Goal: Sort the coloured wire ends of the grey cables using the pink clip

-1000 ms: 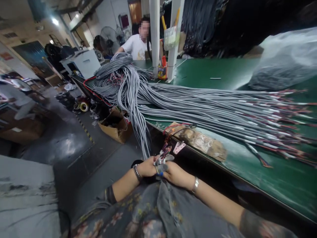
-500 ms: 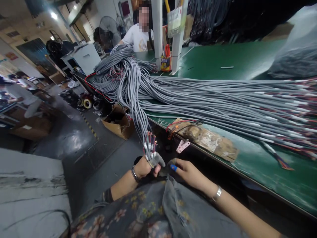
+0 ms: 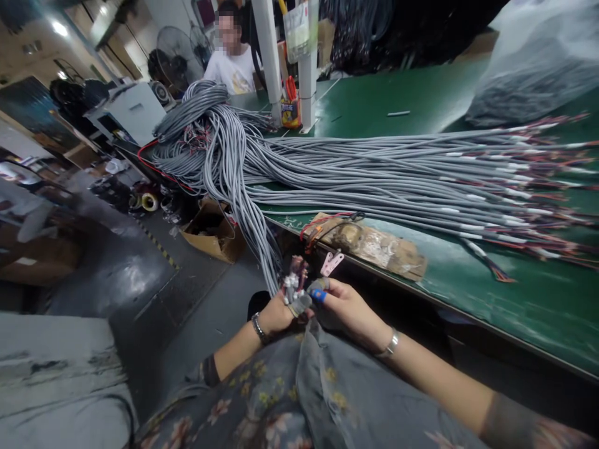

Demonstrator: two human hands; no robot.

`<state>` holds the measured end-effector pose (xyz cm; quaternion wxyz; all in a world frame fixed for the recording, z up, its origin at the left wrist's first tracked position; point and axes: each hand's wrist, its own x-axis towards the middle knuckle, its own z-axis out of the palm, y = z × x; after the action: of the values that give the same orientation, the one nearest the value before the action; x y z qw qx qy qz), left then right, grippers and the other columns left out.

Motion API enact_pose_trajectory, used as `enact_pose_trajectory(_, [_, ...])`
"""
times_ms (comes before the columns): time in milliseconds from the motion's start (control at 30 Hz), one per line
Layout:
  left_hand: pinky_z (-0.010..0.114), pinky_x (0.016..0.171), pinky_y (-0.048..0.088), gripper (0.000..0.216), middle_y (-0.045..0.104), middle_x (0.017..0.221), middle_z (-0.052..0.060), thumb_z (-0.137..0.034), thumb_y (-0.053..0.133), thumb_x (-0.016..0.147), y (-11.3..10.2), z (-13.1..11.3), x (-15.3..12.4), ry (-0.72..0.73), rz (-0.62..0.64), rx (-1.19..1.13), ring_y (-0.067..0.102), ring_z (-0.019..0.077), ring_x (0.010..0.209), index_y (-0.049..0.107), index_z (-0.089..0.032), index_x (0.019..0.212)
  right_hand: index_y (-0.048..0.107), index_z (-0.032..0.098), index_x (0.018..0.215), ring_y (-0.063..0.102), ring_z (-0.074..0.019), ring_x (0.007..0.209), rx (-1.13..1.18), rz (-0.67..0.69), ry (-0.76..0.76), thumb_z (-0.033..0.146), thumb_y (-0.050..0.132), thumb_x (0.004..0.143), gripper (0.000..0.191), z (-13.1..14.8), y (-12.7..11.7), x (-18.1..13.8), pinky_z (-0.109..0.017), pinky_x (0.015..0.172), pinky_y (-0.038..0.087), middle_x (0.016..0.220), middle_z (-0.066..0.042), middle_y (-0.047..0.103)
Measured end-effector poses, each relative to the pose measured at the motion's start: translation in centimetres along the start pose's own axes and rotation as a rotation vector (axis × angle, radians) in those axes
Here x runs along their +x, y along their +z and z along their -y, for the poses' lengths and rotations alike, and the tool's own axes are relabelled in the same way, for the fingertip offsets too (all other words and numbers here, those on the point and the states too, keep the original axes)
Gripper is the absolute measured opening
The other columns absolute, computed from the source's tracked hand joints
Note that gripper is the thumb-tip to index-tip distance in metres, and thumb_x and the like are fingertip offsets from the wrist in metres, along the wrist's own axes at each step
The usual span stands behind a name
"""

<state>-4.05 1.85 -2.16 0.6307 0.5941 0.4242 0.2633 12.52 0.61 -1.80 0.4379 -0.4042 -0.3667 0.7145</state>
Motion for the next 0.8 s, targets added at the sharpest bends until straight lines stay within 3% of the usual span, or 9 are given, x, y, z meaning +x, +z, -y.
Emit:
enact_pose_trajectory(100, [0.026,0.055,0.041,0.065,0.053,0.048,0.003,-0.074,0.045,0.075,0.0,-0.5,-0.2,-0.013,-0.042,-0.035,0.047,0.0112,0.048,0.055,-0.015,0.050,0.058,0.019,0.071,0.053,-0.0130,0.053,0.030,0.032,-0.003,0.047,0.073,0.070,0.032,0.1,0.1,-0.2,-0.027,0.055,0.042,0.057,0.002,0.059])
enact_pose_trajectory(167, [0.026,0.053,0.040,0.062,0.051,0.046,0.002,-0.072,0.052,0.073,0.2,-0.5,-0.2,-0.028,-0.014,-0.050,0.045,0.0107,0.045,0.054,-0.016,0.048,0.061,0.020,0.075,0.055,-0.0136,0.057,0.049,0.048,-0.010,0.046,0.075,0.067,0.032,0.2,0.2,-0.1,-0.029,0.060,0.044,0.060,0.002,0.060])
enact_pose_trajectory(300, [0.025,0.061,0.042,0.046,0.059,0.060,0.000,-0.061,0.071,0.063,0.6,0.2,0.3,-0.002,0.053,-0.097,0.050,0.0117,0.056,0.065,-0.015,0.066,0.064,0.020,0.077,0.059,-0.0158,0.069,0.021,0.025,-0.045,0.044,0.083,0.057,0.036,0.5,0.2,0.5,-0.031,0.071,0.046,0.070,0.000,0.065])
enact_pose_trajectory(400, [0.026,0.064,0.043,0.048,0.062,0.067,0.002,-0.062,0.070,0.064,0.7,0.5,0.4,-0.014,0.007,-0.153,0.053,0.0129,0.061,0.067,-0.015,0.075,0.062,0.020,0.071,0.058,-0.0157,0.061,-0.025,-0.012,-0.052,0.047,0.083,0.054,0.038,0.5,-0.1,0.9,-0.032,0.066,0.046,0.065,0.001,0.065])
enact_pose_trajectory(533, [0.023,0.054,0.038,0.051,0.056,0.055,0.001,-0.065,0.062,0.070,0.9,-0.2,0.3,-0.058,-0.084,-0.159,0.047,0.0099,0.051,0.063,-0.015,0.062,0.060,0.019,0.070,0.055,-0.0152,0.052,-0.016,-0.008,0.028,0.052,0.081,0.055,0.041,0.4,-0.4,1.0,-0.031,0.057,0.044,0.055,0.002,0.061])
enact_pose_trajectory(667, [0.022,0.049,0.037,0.054,0.048,0.044,-0.001,-0.063,0.062,0.071,1.2,-1.1,0.1,-0.024,-0.122,-0.074,0.043,0.0086,0.043,0.052,-0.017,0.045,0.061,0.018,0.066,0.042,-0.0090,0.046,-0.030,-0.087,0.033,0.052,0.083,0.050,0.044,0.3,-0.2,1.0,-0.024,0.047,0.034,0.050,0.005,0.053])
enact_pose_trajectory(800, [0.023,0.046,0.038,0.052,0.046,0.040,-0.001,-0.060,0.063,0.071,1.5,-1.6,0.1,-0.056,-0.166,-0.056,0.042,0.0089,0.039,0.049,-0.018,0.043,0.061,0.017,0.064,0.037,-0.0070,0.045,-0.018,-0.151,0.014,0.052,0.083,0.050,0.044,0.5,-0.1,1.0,-0.023,0.045,0.030,0.050,0.005,0.050])
